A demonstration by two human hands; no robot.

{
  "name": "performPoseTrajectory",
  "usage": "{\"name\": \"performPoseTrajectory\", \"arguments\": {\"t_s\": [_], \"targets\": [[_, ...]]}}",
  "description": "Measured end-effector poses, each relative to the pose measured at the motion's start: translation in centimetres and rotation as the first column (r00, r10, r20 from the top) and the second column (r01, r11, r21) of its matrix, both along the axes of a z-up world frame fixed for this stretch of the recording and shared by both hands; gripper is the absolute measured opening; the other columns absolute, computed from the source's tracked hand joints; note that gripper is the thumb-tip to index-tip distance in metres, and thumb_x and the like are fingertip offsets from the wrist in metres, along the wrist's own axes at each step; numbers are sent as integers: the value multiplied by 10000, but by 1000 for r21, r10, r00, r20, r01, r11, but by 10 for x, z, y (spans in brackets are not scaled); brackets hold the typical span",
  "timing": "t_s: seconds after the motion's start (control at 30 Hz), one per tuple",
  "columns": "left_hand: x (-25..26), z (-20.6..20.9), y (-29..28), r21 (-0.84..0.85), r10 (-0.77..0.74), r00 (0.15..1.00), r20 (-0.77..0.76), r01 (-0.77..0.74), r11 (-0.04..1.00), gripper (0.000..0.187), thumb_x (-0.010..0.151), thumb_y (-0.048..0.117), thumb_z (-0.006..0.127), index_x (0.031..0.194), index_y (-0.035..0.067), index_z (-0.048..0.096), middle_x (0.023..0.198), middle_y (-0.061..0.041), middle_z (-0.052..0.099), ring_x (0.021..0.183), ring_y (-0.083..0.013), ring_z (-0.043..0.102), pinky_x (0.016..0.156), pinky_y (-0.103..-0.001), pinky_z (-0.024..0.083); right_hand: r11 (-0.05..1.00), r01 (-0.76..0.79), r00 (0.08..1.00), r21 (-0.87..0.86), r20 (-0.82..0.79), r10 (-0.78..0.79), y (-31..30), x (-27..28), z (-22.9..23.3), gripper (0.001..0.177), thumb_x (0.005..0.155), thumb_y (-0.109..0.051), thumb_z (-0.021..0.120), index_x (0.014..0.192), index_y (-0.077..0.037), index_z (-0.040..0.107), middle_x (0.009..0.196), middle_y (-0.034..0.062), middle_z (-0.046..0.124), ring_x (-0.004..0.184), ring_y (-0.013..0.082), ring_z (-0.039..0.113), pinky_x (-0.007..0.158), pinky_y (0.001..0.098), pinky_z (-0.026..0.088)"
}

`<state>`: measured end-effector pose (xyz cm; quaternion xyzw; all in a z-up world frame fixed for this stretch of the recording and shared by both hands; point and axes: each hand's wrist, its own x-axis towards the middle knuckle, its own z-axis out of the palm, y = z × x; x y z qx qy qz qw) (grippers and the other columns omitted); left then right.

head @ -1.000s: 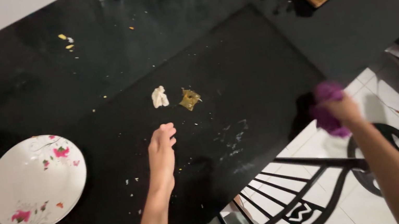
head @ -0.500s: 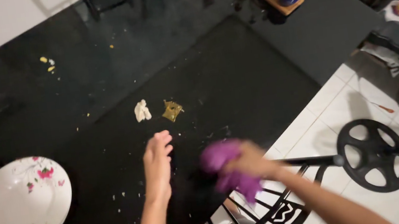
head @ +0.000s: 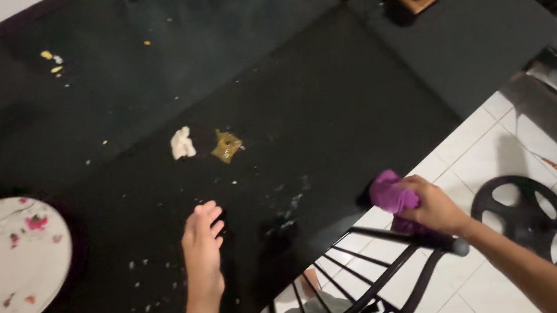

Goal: Cleaning a black dining table by wiping it with a purple cloth and organizing condiment bottles and a tray.

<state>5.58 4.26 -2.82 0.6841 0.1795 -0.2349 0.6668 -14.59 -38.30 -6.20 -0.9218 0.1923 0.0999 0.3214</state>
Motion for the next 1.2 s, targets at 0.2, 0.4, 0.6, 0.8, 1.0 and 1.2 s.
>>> {"name": "performPoseTrajectory", "arguments": {"t_s": [0.2,0.4,0.6,0.8,1.0,1.2], "targets": [[1,21,-64,-1,-119,993,7,119,993,578,1009,500,423,1378,93,601,1389,-112,659,1273,-269,609,1067,-448,430,949,151,974,-275,-125,-191,-11,21,38,558,766,-296,829,1294,-175,693,1381,101,642,1154,326,665,1027,447,531],[-9,36,-82,42,-153,987,53,150,988,582,1010,499,412,1359,85,625,1365,-122,688,1242,-285,635,1046,-456,452,910,134,942,-393,-236,-241,0,16,33,556,728,-333,890,1209,-111,720,1423,74,583,1136,297,670,988,427,558],[-17,39,-99,47,-201,980,11,200,979,580,1012,497,394,1373,96,606,1389,-107,660,1277,-267,613,1057,-442,436,898,-77,987,-433,-163,6,3,20,60,705,619,-300,914,1294,-277,709,1326,35,587,1117,322,624,936,469,531],[-17,65,-102,135,-194,981,10,191,972,586,1035,505,350,1410,116,577,1412,-109,627,1312,-275,581,1085,-441,423,889,68,962,-454,-208,-179,-4,18,47,609,684,-229,884,1263,-194,700,1330,85,600,1075,323,655,897,456,579],[-20,40,-126,31,-217,974,60,216,976,588,1013,494,389,1377,85,604,1395,-130,664,1279,-306,623,1070,-463,446,995,-100,986,14,-132,101,30,19,55,440,730,-184,807,1167,-185,756,1242,73,676,1047,265,697,910,401,565],[-18,55,-131,37,-239,969,66,237,971,582,1015,493,388,1389,97,592,1418,-123,646,1295,-296,604,1083,-465,421,763,452,847,462,45,-529,-108,30,73,326,836,-95,686,1155,-28,685,875,104,739,814,270,724,793,457,574]]}}
